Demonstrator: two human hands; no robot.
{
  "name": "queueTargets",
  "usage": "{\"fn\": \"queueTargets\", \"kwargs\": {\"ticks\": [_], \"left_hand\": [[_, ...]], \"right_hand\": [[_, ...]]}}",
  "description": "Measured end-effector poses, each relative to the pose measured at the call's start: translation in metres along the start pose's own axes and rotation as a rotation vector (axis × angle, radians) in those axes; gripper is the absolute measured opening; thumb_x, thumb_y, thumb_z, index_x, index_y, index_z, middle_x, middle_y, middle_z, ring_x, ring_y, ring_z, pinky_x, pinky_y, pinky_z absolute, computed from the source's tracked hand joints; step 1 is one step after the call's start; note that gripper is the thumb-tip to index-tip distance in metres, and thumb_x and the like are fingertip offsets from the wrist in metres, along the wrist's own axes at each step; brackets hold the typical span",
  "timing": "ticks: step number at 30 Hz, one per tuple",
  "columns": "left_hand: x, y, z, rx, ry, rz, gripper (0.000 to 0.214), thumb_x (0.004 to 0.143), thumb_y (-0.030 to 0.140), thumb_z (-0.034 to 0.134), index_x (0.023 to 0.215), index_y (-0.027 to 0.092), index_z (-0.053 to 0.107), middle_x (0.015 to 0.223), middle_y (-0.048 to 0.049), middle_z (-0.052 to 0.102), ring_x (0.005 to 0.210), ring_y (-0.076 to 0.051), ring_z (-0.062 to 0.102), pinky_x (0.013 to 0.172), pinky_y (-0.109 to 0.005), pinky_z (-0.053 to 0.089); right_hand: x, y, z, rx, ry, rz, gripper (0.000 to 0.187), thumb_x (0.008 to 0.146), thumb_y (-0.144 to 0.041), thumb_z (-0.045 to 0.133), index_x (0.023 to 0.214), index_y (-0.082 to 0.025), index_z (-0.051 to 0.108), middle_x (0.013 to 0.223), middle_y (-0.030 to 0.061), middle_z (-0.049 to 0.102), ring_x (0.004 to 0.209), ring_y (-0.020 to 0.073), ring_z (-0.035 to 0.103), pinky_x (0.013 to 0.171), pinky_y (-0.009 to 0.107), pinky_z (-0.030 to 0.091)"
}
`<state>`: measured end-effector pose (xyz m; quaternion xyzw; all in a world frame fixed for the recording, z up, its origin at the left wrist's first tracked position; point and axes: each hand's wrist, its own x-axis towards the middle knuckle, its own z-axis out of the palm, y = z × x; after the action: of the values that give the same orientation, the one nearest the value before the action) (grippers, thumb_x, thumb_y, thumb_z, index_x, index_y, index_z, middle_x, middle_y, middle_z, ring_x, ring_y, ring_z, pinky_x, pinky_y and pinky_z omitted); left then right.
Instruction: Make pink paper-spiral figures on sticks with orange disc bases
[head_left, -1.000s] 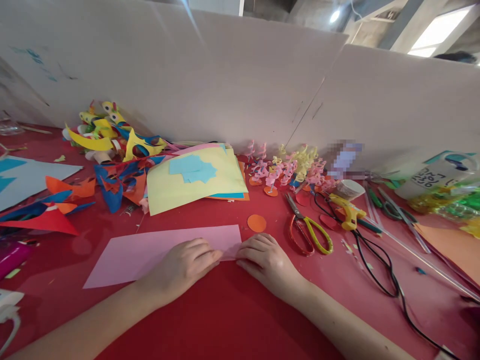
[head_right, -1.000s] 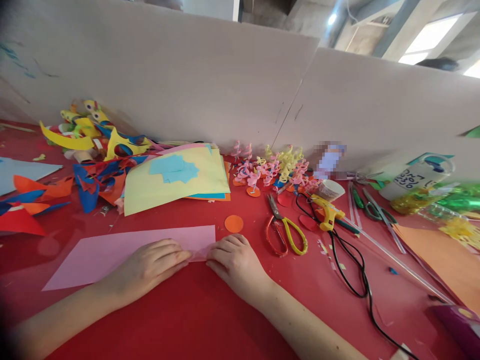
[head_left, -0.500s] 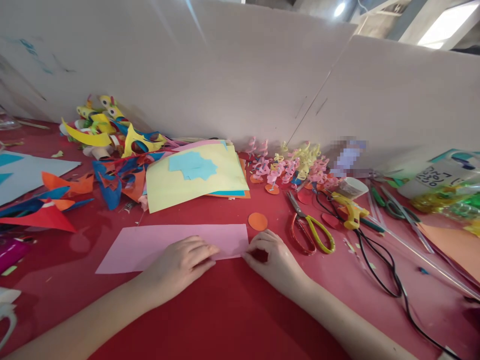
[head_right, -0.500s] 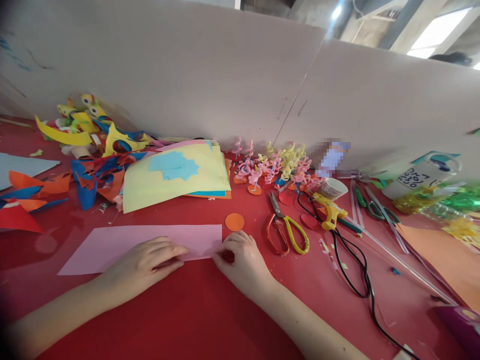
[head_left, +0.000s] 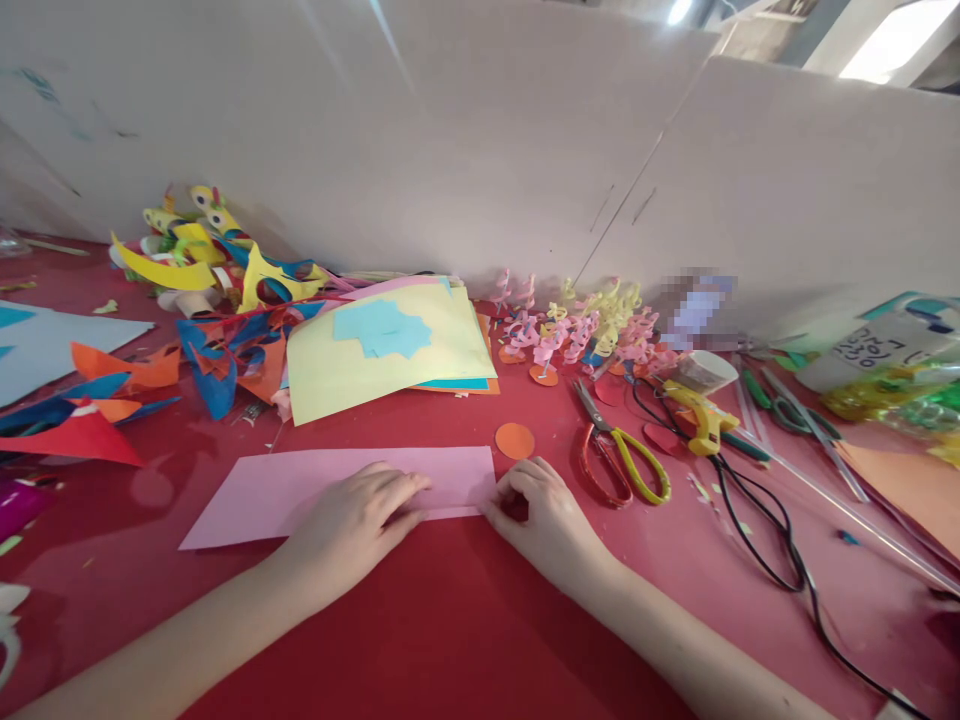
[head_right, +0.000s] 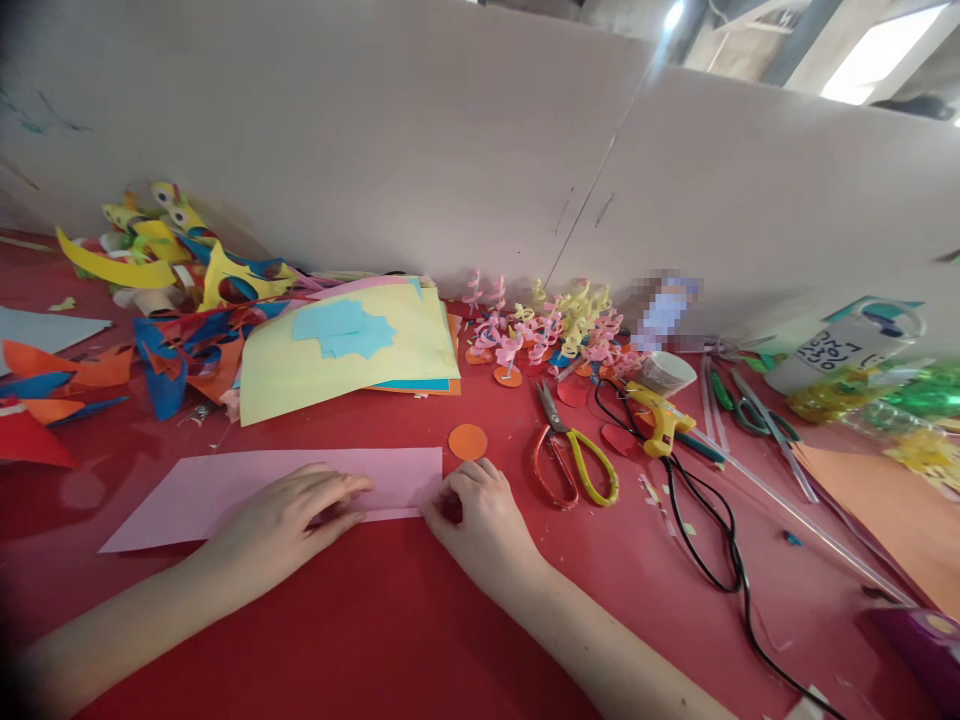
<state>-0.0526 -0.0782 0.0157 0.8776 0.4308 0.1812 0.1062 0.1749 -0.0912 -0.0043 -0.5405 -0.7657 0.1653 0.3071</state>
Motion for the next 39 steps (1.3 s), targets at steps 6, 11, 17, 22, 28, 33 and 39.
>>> {"fn": "queueTargets", "kwargs": {"ticks": [6, 11, 17, 22, 28, 33, 39], "left_hand": [[0.002, 0.001, 0.000, 0.047, -0.017, 0.124, 0.024, 0.091, 0.026, 0.039, 0.100, 0.022, 0.061, 0.087, -0.0034, 0.066, 0.083, -0.019, 0.060, 0.072, -0.033, 0.050], [0.004, 0.002, -0.005, 0.048, -0.058, 0.187, 0.027, 0.091, 0.018, 0.038, 0.096, 0.023, 0.064, 0.086, -0.0038, 0.063, 0.075, -0.015, 0.059, 0.059, -0.025, 0.046], [0.005, -0.004, -0.007, 0.016, -0.108, 0.271, 0.034, 0.088, 0.010, 0.039, 0.097, 0.027, 0.068, 0.088, -0.0038, 0.064, 0.075, -0.015, 0.059, 0.058, -0.024, 0.044], [0.005, -0.006, -0.007, -0.021, -0.126, 0.272, 0.030, 0.088, 0.014, 0.043, 0.098, 0.028, 0.068, 0.089, -0.0039, 0.064, 0.076, -0.016, 0.059, 0.059, -0.025, 0.045], [0.005, -0.004, -0.007, -0.020, -0.123, 0.254, 0.029, 0.088, 0.015, 0.045, 0.099, 0.029, 0.068, 0.089, -0.0036, 0.064, 0.076, -0.016, 0.060, 0.060, -0.024, 0.046], [0.005, -0.004, -0.006, -0.006, -0.112, 0.271, 0.029, 0.088, 0.014, 0.045, 0.102, 0.028, 0.067, 0.087, -0.0041, 0.063, 0.076, -0.015, 0.059, 0.060, -0.024, 0.046], [0.004, -0.005, -0.007, -0.015, -0.107, 0.281, 0.032, 0.089, 0.014, 0.043, 0.106, 0.031, 0.065, 0.086, -0.0039, 0.062, 0.075, -0.015, 0.058, 0.059, -0.024, 0.045]], "right_hand": [[0.002, 0.002, -0.001, -0.047, -0.031, 0.004, 0.018, 0.074, -0.017, 0.062, 0.059, -0.020, 0.051, 0.065, 0.0015, 0.058, 0.068, 0.0178, 0.052, 0.061, 0.030, 0.044], [0.004, 0.001, -0.002, -0.095, -0.089, 0.018, 0.020, 0.072, -0.015, 0.062, 0.060, -0.020, 0.048, 0.067, 0.0019, 0.057, 0.070, 0.0188, 0.051, 0.062, 0.030, 0.043], [0.000, 0.001, -0.005, -0.149, -0.088, -0.041, 0.011, 0.078, -0.016, 0.052, 0.071, -0.021, 0.045, 0.072, 0.0039, 0.055, 0.069, 0.0196, 0.050, 0.062, 0.032, 0.043], [-0.002, 0.007, -0.011, -0.017, -0.072, -0.031, 0.015, 0.077, -0.006, 0.044, 0.083, -0.020, 0.045, 0.075, 0.0028, 0.054, 0.071, 0.0187, 0.050, 0.065, 0.031, 0.045], [-0.004, 0.001, -0.020, -0.007, -0.077, -0.257, 0.029, 0.087, -0.015, 0.043, 0.112, -0.025, 0.054, 0.094, 0.0067, 0.051, 0.085, 0.0172, 0.051, 0.076, 0.031, 0.045], [-0.006, -0.008, -0.017, -0.238, -0.220, -0.408, 0.031, 0.088, -0.026, 0.049, 0.117, -0.033, 0.057, 0.101, 0.0069, 0.053, 0.086, 0.0187, 0.049, 0.074, 0.034, 0.040], [-0.006, -0.008, -0.021, -0.325, -0.164, -0.455, 0.023, 0.086, -0.034, 0.053, 0.107, -0.029, 0.063, 0.093, 0.0060, 0.057, 0.083, 0.0189, 0.047, 0.077, 0.036, 0.036]]}}
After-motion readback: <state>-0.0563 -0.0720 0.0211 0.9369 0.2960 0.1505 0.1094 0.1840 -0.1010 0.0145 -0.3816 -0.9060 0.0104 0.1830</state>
